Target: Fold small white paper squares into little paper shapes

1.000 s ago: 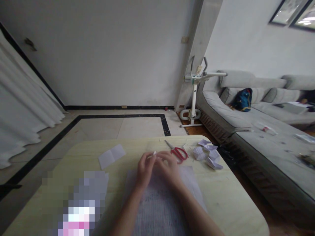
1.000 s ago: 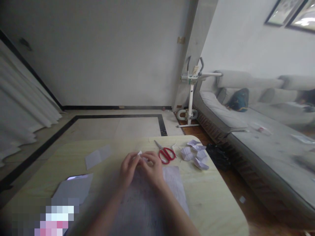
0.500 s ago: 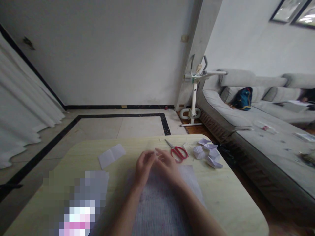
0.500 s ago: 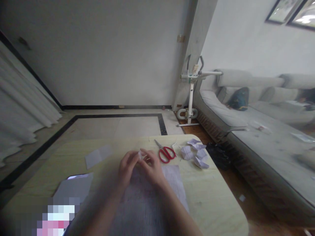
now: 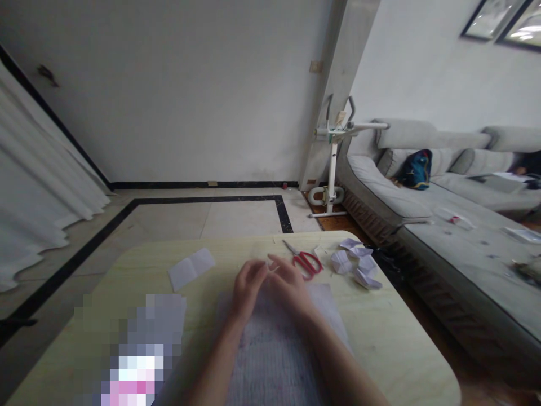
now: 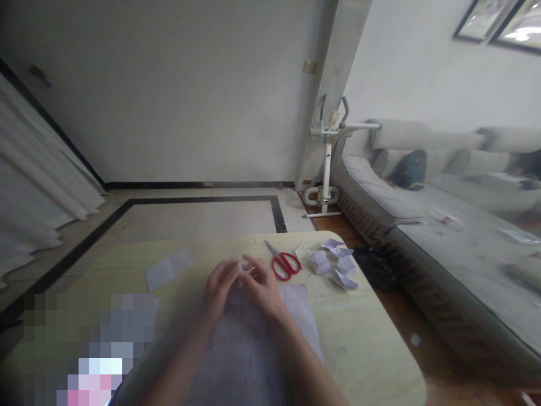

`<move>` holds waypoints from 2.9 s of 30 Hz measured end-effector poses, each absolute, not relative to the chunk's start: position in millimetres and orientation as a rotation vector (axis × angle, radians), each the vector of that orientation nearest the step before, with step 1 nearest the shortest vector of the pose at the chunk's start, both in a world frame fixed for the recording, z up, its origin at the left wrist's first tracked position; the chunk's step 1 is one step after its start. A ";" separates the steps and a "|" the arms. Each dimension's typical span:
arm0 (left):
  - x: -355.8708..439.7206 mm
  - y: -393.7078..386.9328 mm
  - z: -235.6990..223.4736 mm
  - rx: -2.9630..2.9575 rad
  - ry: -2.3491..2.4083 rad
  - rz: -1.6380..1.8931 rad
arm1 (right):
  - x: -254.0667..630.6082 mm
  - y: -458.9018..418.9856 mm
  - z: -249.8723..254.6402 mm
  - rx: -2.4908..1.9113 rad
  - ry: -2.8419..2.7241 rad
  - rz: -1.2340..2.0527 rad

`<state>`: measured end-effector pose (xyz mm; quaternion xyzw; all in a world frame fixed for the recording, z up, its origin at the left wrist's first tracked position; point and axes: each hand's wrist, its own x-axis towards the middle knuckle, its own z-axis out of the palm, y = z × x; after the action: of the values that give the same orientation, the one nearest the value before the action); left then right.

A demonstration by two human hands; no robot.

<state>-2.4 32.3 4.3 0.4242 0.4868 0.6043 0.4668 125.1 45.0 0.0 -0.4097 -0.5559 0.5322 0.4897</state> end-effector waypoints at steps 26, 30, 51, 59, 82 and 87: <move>-1.6 35.4 -8.1 0.825 1.051 1.472 | 120.4 45.0 -1.3 -1.055 -1.362 1.176; -2.9 36.3 -11.7 0.805 1.057 1.442 | 123.5 45.8 1.3 -1.021 -1.347 1.169; -7.0 35.7 -8.0 1.185 1.422 1.429 | 126.2 48.2 -8.4 -1.197 -1.455 0.820; -10.7 35.4 -14.2 1.345 1.520 1.399 | 127.1 46.7 -3.3 -1.149 -1.469 0.862; -11.2 33.1 -5.8 1.618 1.530 1.403 | 130.7 48.8 -10.5 -1.179 -1.575 0.702; -11.2 32.2 -5.5 1.603 1.566 1.402 | 130.9 47.5 -4.6 -1.116 -1.646 0.615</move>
<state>-11.2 32.2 -5.5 0.5875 0.5742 0.5142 0.2464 130.9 47.5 -4.6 -0.4625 -0.6823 0.2548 0.5056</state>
